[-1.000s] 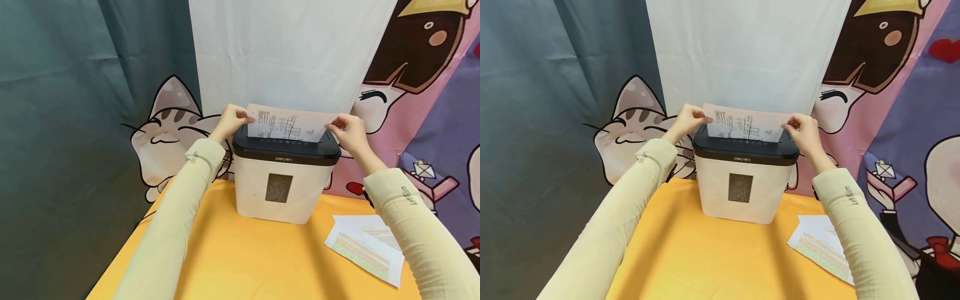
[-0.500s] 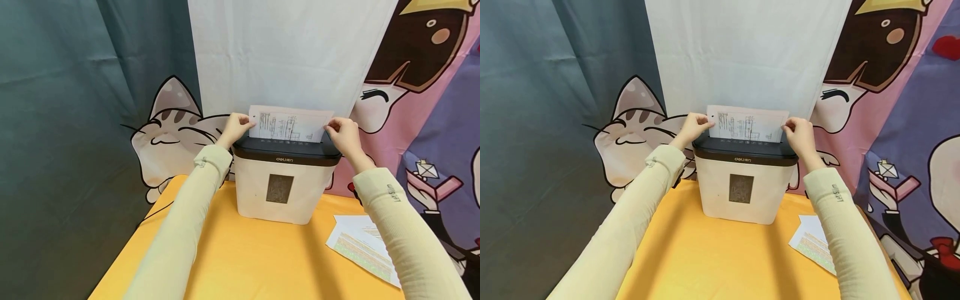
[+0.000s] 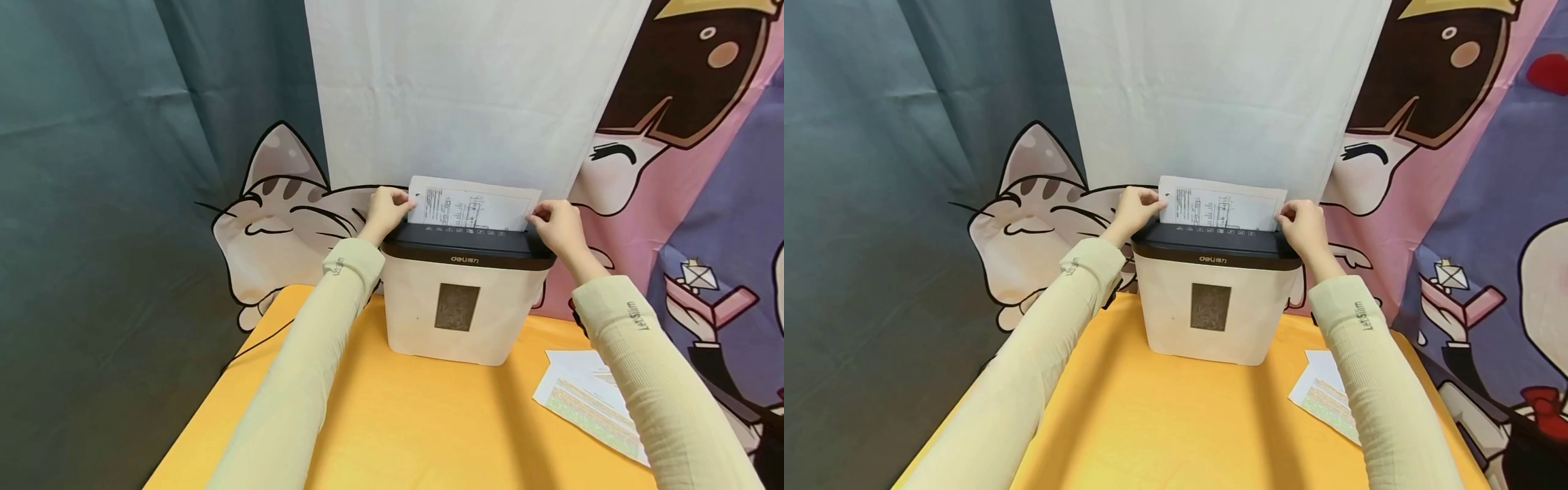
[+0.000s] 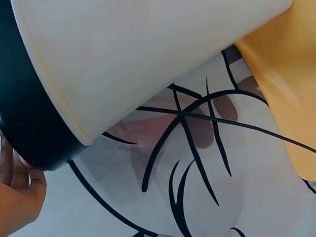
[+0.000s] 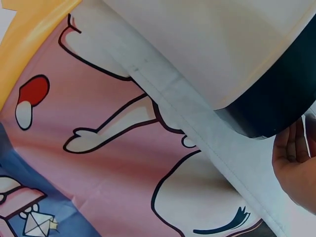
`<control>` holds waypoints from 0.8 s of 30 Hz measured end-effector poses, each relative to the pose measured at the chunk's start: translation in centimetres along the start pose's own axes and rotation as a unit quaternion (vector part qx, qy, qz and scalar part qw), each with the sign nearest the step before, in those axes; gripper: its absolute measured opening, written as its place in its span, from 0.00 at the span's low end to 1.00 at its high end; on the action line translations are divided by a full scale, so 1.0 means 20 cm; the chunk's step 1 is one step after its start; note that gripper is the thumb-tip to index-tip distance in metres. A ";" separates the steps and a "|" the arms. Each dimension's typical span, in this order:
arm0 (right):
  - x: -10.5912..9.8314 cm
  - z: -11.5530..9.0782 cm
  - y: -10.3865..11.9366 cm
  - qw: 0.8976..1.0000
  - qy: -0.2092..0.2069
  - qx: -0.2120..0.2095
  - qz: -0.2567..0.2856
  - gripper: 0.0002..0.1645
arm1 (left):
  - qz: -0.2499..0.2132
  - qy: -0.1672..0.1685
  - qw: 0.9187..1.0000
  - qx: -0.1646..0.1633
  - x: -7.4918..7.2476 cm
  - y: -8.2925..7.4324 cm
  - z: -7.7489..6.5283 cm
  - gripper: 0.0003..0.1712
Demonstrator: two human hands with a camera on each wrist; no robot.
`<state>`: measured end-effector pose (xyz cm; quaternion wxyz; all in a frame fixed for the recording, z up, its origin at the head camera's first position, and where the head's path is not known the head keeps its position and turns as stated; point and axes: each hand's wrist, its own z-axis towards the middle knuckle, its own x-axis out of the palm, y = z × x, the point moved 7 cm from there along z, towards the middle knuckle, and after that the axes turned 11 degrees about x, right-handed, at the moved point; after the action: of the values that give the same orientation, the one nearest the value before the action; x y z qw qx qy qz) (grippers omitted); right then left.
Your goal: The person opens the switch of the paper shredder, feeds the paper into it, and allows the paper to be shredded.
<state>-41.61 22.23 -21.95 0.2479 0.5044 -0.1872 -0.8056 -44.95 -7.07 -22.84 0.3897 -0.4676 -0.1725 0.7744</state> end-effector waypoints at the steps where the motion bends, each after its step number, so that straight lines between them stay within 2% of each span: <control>1: 0.00 0.00 0.00 1.000 0.002 0.000 0.000 0.10 | 0.003 0.001 1.000 -0.002 0.00 0.00 0.00 0.12; 9: 0.01 0.00 -0.01 1.000 0.007 0.005 -0.007 0.09 | 0.010 0.005 1.000 -0.003 0.00 0.00 -0.01 0.12; 17: 0.00 -0.01 0.01 1.000 -0.017 0.002 0.022 0.07 | 0.008 0.003 1.000 0.009 0.02 -0.01 -0.01 0.11; 24: 0.02 -0.01 0.02 1.000 -0.005 0.010 0.028 0.09 | 0.007 0.005 1.000 0.011 0.03 -0.01 -0.02 0.11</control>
<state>-41.52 21.60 -22.09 0.2645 0.4973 -0.2106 -0.7990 -44.76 -6.54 -23.30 0.3903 -0.4684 -0.1582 0.7767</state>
